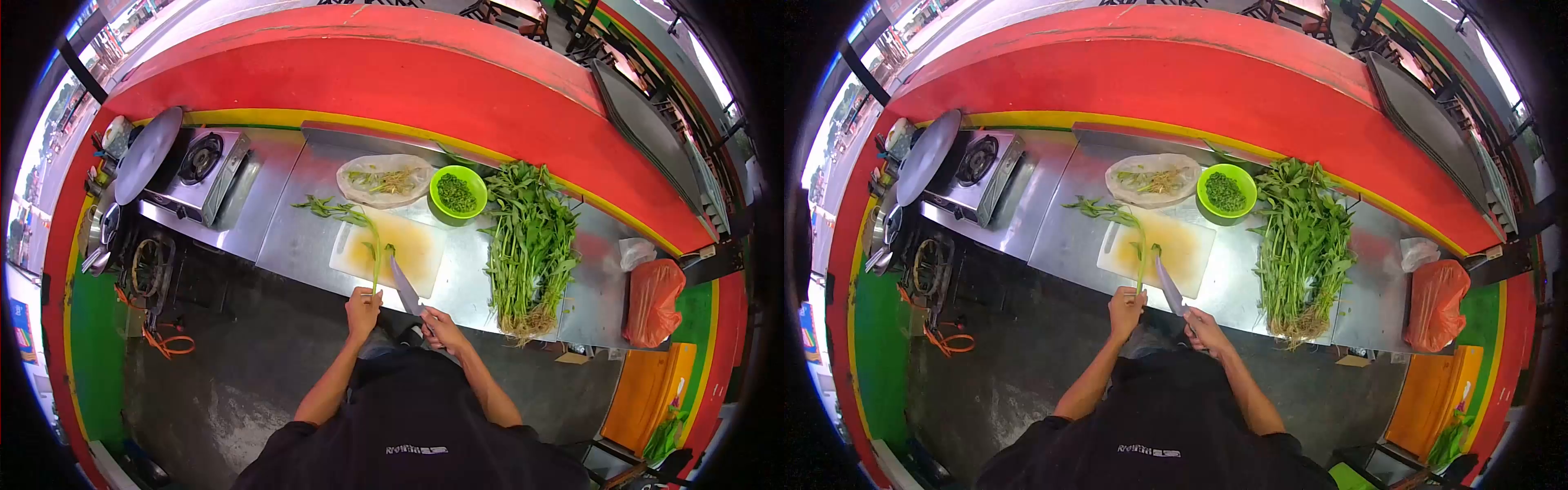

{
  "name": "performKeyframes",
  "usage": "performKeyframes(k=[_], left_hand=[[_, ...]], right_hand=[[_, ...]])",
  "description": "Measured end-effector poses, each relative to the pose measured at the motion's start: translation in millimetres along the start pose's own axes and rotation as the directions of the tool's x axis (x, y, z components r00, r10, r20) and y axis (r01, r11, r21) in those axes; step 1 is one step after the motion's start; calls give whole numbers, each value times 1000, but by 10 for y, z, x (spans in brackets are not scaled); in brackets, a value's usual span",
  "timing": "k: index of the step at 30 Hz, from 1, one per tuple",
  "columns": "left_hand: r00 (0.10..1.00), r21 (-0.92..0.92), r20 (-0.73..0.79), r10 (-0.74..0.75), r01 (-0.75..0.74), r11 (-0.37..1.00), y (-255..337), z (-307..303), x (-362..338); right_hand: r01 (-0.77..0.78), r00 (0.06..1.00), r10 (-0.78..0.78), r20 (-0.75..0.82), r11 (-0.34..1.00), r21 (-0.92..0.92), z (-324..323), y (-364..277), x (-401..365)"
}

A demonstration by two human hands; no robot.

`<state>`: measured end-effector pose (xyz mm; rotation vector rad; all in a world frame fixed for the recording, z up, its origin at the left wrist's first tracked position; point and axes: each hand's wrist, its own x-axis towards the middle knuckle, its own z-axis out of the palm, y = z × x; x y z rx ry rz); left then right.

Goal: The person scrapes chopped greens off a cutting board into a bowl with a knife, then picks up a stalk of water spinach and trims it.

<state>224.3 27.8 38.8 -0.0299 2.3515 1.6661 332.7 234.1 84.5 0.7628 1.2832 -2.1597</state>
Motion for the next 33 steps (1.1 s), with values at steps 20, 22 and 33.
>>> performKeyframes(k=[20, 22, 33], left_hand=[[929, -436, -56, -365, 306, 846, -524, 594, 185], [938, -466, -46, -343, 284, 838, -567, 604, 179], [943, -380, -68, -326, 277, 882, -706, 605, 255]], right_hand=[[47, 999, -47, -1, 999, 24, -26, 39, -59], [40, 999, -40, -12, 999, 17, -36, 68, -24], [35, 999, -33, 21, 992, -123, -38, 129, 159]])
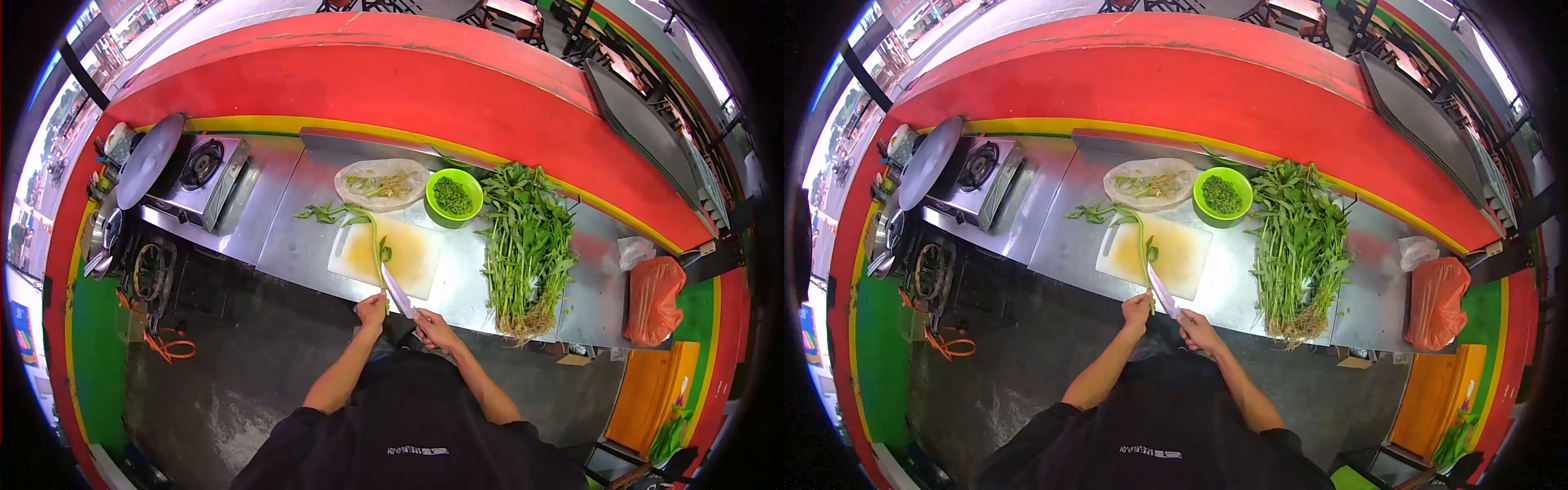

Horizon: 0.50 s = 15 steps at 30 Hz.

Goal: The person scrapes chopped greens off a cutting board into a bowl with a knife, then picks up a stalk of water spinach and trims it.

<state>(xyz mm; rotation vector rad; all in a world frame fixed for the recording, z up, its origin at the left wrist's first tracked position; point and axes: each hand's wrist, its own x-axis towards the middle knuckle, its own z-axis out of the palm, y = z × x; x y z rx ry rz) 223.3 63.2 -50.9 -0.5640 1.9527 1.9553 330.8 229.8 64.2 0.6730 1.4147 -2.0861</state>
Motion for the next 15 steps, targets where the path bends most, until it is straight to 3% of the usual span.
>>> performKeyframes(k=[15], left_hand=[[998, -34, 53, -21, 23, 999, 181, 31, -89]], right_hand=[[68, 996, -75, -39, 984, -164, 14, -35, -31]])
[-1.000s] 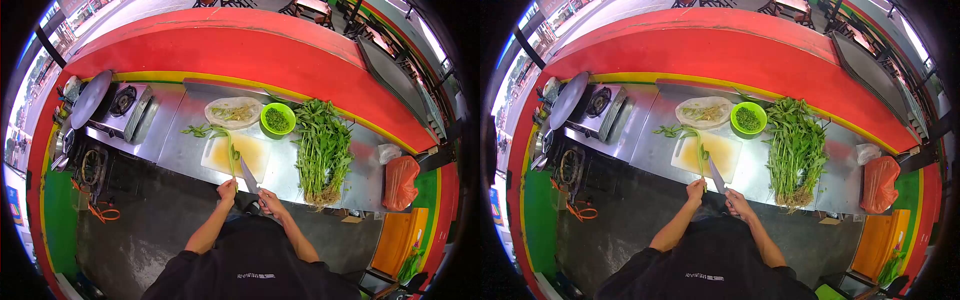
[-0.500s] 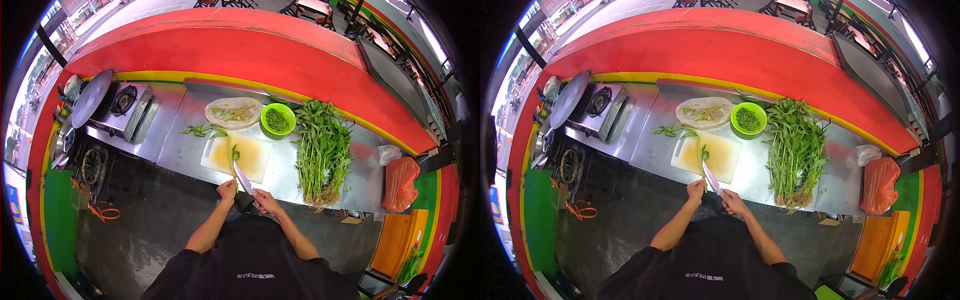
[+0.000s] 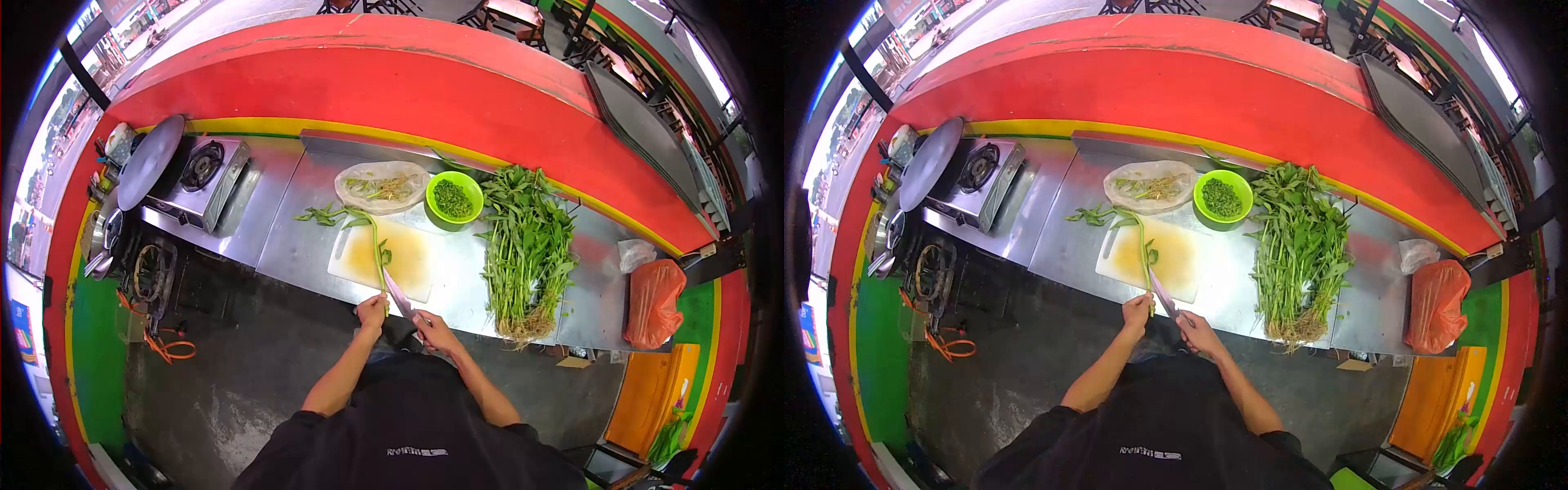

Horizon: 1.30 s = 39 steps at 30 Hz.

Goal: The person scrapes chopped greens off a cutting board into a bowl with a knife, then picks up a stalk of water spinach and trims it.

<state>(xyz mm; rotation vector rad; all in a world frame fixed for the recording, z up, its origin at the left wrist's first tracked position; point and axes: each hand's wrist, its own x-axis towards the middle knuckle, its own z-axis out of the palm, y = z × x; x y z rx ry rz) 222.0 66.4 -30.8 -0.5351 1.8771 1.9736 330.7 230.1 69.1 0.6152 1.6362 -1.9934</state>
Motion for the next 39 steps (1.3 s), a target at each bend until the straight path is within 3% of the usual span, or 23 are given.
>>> performKeyframes(k=[14, 17, 19, 20, 22, 25, 29, 31, 32, 35, 37, 39], left_hand=[[999, -40, 12, -46, 46, 998, 79, 41, 108], [997, -13, 21, -70, 70, 997, 137, 46, 91], [998, 18, 6, -67, 66, 998, 151, 46, 88], [998, 19, 7, -68, 68, 997, 153, 49, 81], [996, 1, 23, -86, 86, 996, 127, 30, 98], [993, -64, 94, -64, 70, 995, 111, 5, 84], [995, -142, 92, -40, 53, 988, 151, 11, 43], [996, -98, 79, -41, 48, 994, 252, -6, -14], [996, -99, 77, -38, 46, 994, 302, -22, -65], [999, -22, -16, 43, -44, 999, 360, -96, -179], [997, -36, -58, 50, -52, 998, 288, -203, -210], [996, -27, -58, 64, -65, 997, 226, -306, -288]], right_hand=[[38, 999, -39, -26, 998, -56, -3, -19, 93], [50, 996, -61, -61, 983, -174, -19, 45, 161], [184, 962, -244, -119, 909, -374, -17, 118, 224], [182, 963, -242, -121, 910, -373, -28, 160, 240], [211, 913, -369, -174, 792, -574, -9, 158, 248], [233, 873, -452, -182, 715, -658, 2, 174, 232], [139, 919, -338, -205, 762, -633, 14, 154, 219], [290, 843, -511, -169, 696, -657, -28, 309, 313], [293, 843, -513, -166, 694, -658, -67, 351, 348], [284, 905, -406, -126, 799, -530, -101, 348, 351], [149, 973, -193, -124, 942, -302, -82, 218, 235], [108, 987, -130, -100, 974, -199, -78, 121, 131]])
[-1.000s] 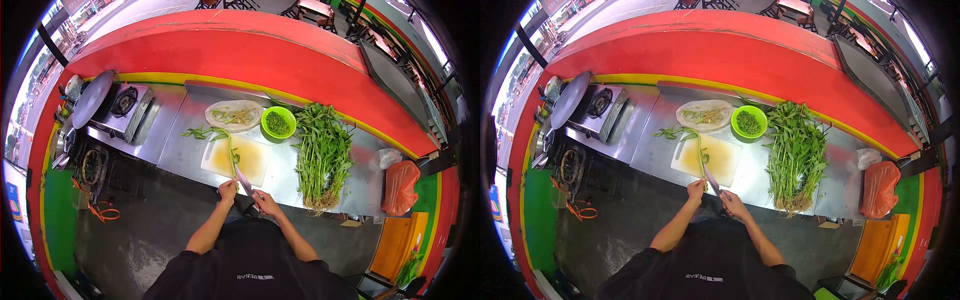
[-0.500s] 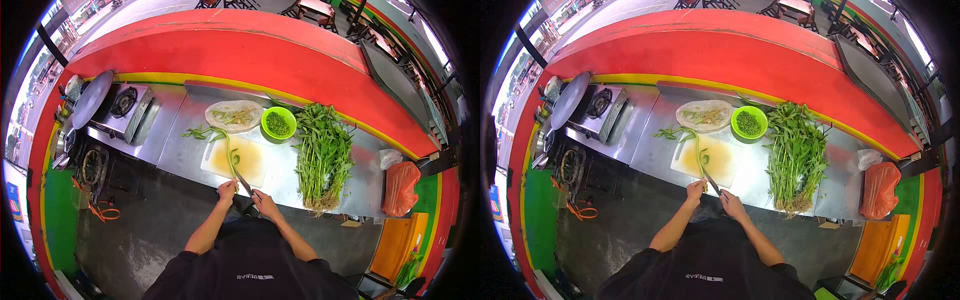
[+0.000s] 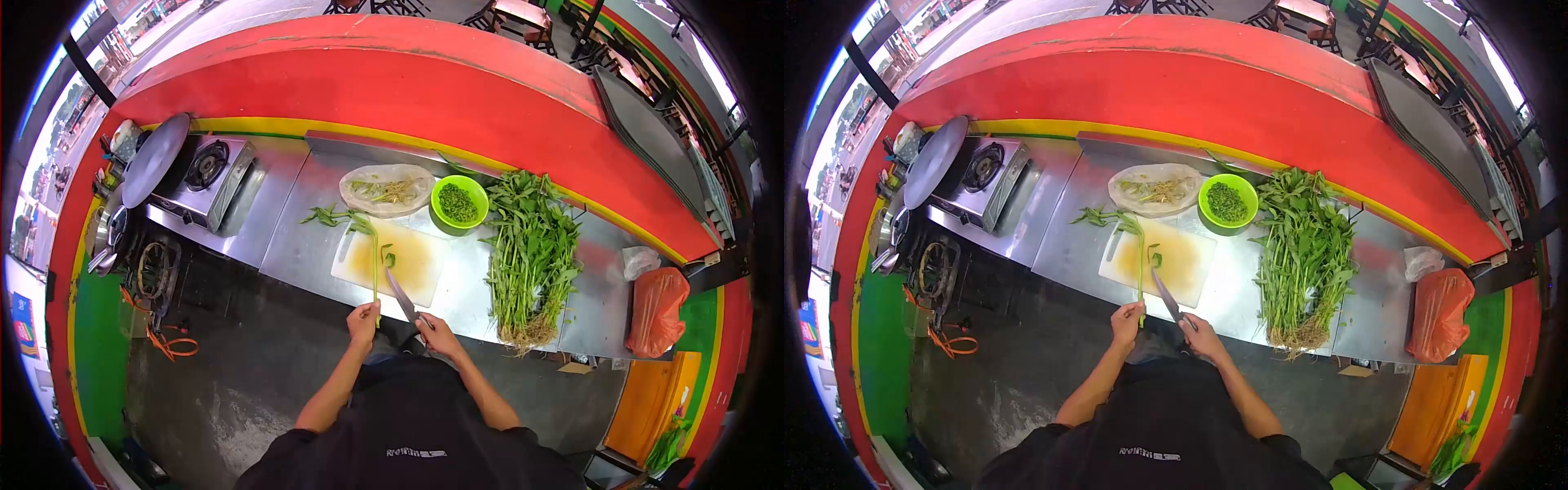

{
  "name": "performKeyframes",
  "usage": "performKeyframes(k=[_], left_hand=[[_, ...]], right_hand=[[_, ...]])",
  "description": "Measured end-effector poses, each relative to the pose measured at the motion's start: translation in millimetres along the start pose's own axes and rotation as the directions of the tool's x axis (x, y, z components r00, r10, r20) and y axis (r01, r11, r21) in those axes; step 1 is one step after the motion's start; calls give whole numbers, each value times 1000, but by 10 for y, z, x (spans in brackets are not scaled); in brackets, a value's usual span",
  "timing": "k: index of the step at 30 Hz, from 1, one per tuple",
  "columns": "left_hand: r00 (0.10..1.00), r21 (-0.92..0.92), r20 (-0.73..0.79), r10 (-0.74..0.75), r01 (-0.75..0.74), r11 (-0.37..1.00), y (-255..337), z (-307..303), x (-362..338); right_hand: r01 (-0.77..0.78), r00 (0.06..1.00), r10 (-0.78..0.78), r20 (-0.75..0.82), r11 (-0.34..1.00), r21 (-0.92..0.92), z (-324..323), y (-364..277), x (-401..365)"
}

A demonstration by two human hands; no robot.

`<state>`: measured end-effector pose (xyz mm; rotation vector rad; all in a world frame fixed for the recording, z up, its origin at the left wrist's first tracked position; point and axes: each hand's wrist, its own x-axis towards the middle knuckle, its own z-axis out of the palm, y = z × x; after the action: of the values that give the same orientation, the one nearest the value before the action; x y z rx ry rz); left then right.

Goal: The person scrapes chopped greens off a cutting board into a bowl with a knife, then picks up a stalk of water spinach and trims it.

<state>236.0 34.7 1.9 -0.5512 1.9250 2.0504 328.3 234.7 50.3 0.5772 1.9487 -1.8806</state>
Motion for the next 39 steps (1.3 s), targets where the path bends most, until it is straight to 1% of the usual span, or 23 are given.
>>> performKeyframes(k=[1, 3, 4, 6, 8, 13, 15, 16, 18, 20, 22, 24, 25, 27, 31, 33, 36, 37, 38, 39], left_hand=[[999, 11, 14, 38, -38, 999, -35, -48, -34], [996, 67, 31, 86, -88, 994, -59, -121, -127], [996, 67, 30, 85, -87, 994, -49, -135, -184], [998, 0, 54, 9, -9, 1000, -49, -154, -279], [997, -12, 73, 10, -9, 1000, -60, -148, -320], [995, -27, 103, 15, -12, 1000, -124, -100, -334], [976, -2, 198, 87, -88, 996, -152, -84, -310], [976, -3, 198, 87, -88, 996, -147, -70, -306], [968, 59, 229, 99, -115, 992, -157, -26, -284], [967, 32, 232, 107, -118, 993, -176, 20, -252], [965, 4, 234, 119, -123, 992, -64, 91, -273], [987, 32, 157, 38, -44, 999, -3, 134, -291], [987, 31, 158, 39, -45, 999, 4, 143, -288], [966, 21, 170, 193, -199, 980, 59, 175, -285], [958, 58, 207, 197, -213, 975, 115, 177, -348], [930, 127, 305, 204, -252, 959, 85, 123, -377], [934, 185, 311, 176, -241, 953, 29, 62, -480], [948, 269, 277, 158, -234, 934, 36, 45, -518], [948, 272, 277, 156, -233, 934, 43, 41, -547], [938, 276, 249, 242, -308, 910, 30, 24, -582]], right_hand=[[-57, 998, 53, 41, 993, 100, -3, -37, -23], [-66, 997, 62, 38, 991, 119, 11, -73, -28], [-72, 997, 67, 36, 988, 138, 17, -79, -24], [-58, 998, 56, 23, 990, 126, 23, -91, -24], [-114, 993, 112, 21, 978, 174, 23, -105, -18], [-124, 992, 118, 43, 970, 210, 23, -160, -31], [-103, 994, 92, 58, 964, 245, 21, -182, -54], [-103, 994, 92, 57, 964, 244, 21, -190, -54], [-132, 991, 125, 42, 952, 277, 20, -180, -63], [-117, 993, 112, 35, 952, 282, 11, -161, -70], [-99, 995, 95, 30, 954, 284, -5, -164, -73], [-85, 996, 83, 18, 965, 248, -18, -159, -78], [-84, 996, 83, 18, 965, 247, -24, -152, -79], [-98, 995, 93, 29, 959, 267, -37, -160, -82], [-113, 993, 115, 11, 953, 282, -47, -168, -117], [-74, 997, 71, 22, 963, 257, -65, -150, -111], [-51, 999, 48, 21, 971, 232, -75, -110, -101], [-52, 999, 49, 20, 971, 235, -81, -106, -103], [-52, 999, 49, 21, 979, 198, -91, -104, -99], [-52, 999, 49, 22, 985, 162, -96, -86, -94]])
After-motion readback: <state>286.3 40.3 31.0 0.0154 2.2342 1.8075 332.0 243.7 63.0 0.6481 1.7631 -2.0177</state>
